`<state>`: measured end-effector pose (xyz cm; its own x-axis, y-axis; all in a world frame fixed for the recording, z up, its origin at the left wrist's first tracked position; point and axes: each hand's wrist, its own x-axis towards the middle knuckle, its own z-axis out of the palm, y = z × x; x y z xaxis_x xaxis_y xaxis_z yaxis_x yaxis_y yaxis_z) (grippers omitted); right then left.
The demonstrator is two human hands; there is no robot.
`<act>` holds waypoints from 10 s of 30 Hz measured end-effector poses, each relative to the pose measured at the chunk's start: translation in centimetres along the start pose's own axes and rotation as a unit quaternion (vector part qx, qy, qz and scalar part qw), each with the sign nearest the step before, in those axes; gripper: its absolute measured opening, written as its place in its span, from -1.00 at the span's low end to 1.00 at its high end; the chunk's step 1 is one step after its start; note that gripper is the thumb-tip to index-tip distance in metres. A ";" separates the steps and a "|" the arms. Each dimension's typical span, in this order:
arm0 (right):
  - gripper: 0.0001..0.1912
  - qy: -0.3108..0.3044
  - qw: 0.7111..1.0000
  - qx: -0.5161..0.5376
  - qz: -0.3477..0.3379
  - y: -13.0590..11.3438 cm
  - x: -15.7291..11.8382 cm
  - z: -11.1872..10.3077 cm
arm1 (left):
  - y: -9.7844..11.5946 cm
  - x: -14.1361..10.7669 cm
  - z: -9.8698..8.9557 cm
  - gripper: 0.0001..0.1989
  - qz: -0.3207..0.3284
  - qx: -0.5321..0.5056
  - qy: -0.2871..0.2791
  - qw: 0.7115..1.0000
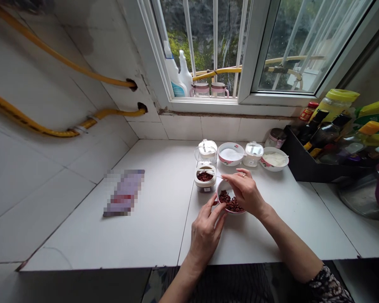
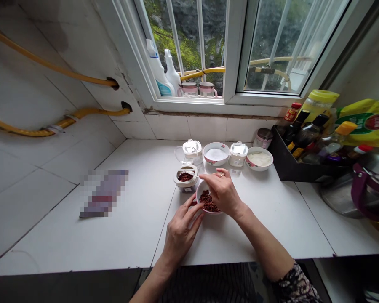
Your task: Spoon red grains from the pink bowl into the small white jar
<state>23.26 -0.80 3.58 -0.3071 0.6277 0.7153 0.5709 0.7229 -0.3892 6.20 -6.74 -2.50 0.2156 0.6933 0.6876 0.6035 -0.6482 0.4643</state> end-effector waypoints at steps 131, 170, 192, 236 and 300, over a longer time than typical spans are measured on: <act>-0.75 0.078 0.871 0.315 0.369 1.0 1.0 -1.7 | -3.6 2.7 -2.2 -0.76 0.175 0.058 -0.059 0.981; -0.85 -0.015 0.893 0.212 0.396 1.9 0.8 -2.2 | -3.9 2.8 -2.2 -0.73 0.184 0.053 -0.060 0.980; -0.87 0.055 0.854 0.294 0.426 2.0 1.1 -2.7 | -3.8 3.0 -2.4 -0.76 0.186 0.044 -0.059 0.980; -0.79 -0.096 0.968 0.005 0.233 1.9 0.4 -1.3 | -3.9 2.9 -2.1 -0.73 0.193 0.051 -0.051 0.979; -0.85 -0.002 0.920 0.162 0.357 1.8 0.8 -2.3 | -4.0 2.9 -2.1 -0.75 0.188 0.054 -0.052 0.979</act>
<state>25.81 0.31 4.79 0.0559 0.9766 0.2078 0.3710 0.1729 -0.9124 2.81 -2.83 -1.19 0.5115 0.4446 0.7353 0.5427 -0.8306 0.1248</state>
